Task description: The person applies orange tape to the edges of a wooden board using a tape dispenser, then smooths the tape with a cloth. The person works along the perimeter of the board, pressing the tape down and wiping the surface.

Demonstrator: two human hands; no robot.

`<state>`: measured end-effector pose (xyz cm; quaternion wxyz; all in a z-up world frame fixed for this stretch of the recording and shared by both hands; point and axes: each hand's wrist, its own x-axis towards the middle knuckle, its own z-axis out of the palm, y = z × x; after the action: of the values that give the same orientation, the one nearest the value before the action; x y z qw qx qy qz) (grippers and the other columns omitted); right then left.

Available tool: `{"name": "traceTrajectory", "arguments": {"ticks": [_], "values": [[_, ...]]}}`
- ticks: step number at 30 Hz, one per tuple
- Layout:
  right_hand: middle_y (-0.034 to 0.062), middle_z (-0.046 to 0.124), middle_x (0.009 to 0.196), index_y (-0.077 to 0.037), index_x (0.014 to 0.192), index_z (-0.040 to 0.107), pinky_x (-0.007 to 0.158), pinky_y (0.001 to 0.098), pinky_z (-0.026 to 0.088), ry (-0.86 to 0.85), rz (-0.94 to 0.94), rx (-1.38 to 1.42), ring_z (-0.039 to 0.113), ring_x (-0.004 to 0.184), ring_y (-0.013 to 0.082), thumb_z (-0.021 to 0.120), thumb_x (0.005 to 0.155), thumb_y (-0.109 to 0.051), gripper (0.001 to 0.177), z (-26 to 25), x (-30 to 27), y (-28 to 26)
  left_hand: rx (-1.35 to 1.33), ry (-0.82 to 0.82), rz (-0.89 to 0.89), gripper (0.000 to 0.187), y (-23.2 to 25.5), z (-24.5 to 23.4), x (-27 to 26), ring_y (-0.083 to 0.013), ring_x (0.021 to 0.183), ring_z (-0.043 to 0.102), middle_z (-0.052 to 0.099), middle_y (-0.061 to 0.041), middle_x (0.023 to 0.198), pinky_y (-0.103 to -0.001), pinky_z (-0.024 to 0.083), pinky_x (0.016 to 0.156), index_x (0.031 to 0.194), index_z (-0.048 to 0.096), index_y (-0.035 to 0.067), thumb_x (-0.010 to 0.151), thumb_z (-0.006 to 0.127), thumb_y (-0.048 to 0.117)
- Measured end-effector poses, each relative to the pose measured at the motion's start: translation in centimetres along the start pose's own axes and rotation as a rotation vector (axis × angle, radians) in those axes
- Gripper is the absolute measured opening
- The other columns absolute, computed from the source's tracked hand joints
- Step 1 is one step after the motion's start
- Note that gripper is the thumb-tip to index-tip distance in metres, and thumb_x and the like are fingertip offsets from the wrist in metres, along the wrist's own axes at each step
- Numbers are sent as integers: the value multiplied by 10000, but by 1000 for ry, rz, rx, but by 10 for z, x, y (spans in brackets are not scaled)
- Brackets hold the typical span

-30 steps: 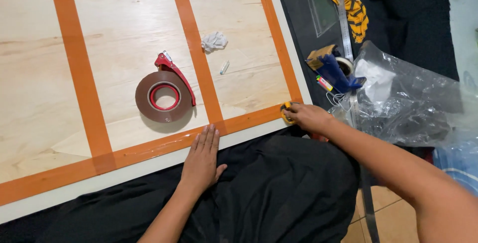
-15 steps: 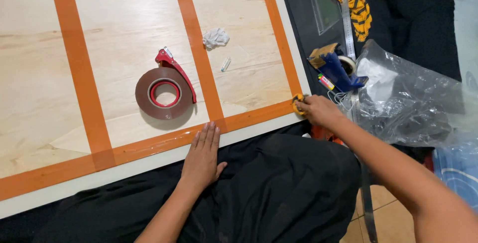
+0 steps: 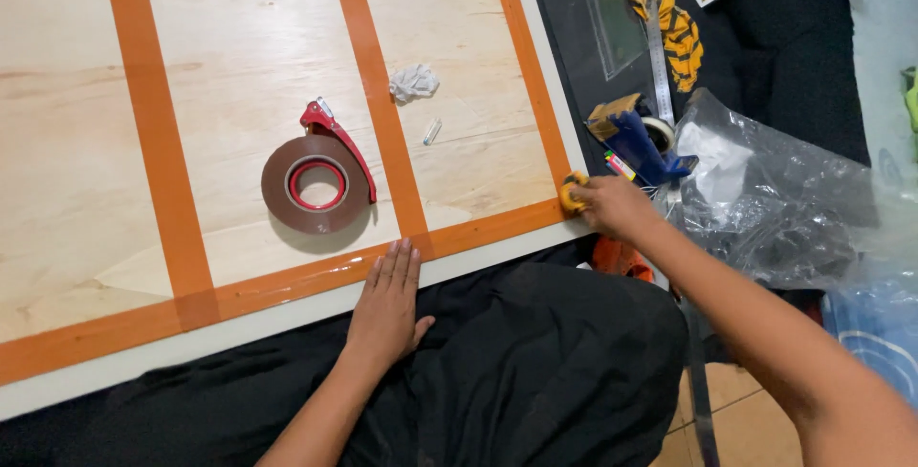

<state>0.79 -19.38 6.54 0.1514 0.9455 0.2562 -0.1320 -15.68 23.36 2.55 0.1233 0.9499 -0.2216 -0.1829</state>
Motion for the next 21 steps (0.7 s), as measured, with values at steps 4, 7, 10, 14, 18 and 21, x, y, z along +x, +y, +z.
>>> {"name": "traceTrajectory", "arguments": {"ticks": [4,7,10,14,18,21], "values": [[48,763,1022,-220,1157,763,857,401,600,-108,-93,3,746,964,294,739,757,-284,406,20,-10,-28,14,8,-1,1107,-1,-1,1,-345,1576,12,26,-201,1711,-478,10,1263,1624,95,3,883,695,566],[17,753,928,-255,1029,775,819,370,624,-249,131,-141,767,892,250,674,751,-455,357,28,0,-16,-17,3,-11,1107,4,-5,-3,-349,1574,36,52,-207,1707,-483,17,1264,1622,109,-1,878,717,548],[74,776,857,-223,953,822,726,428,631,-332,317,-99,781,855,314,728,661,-478,399,15,29,-25,-30,-15,-31,1125,2,-17,4,-355,1576,17,26,-210,1711,-487,8,1262,1623,96,-9,872,731,535],[206,745,792,-36,849,817,746,487,631,-315,380,291,756,891,429,739,754,-281,274,0,45,-122,-49,-33,-32,1166,5,-20,-3,-345,1580,36,42,-200,1712,-477,9,1273,1626,91,-4,836,765,528],[245,753,879,-67,1098,776,812,540,609,-106,165,534,739,931,442,645,830,-281,367,-20,53,-226,-144,-44,-16,1187,1,-20,-3,-349,1586,30,40,-202,1715,-480,18,1277,1628,99,-6,813,785,518],[213,773,920,-181,1174,770,855,538,599,-144,-5,576,723,970,448,665,839,-410,419,-1,52,-262,-310,-102,-15,979,-20,-12,2,-305,1577,174,213,-166,1692,-474,124,1279,1598,281,37,876,669,572]]}}
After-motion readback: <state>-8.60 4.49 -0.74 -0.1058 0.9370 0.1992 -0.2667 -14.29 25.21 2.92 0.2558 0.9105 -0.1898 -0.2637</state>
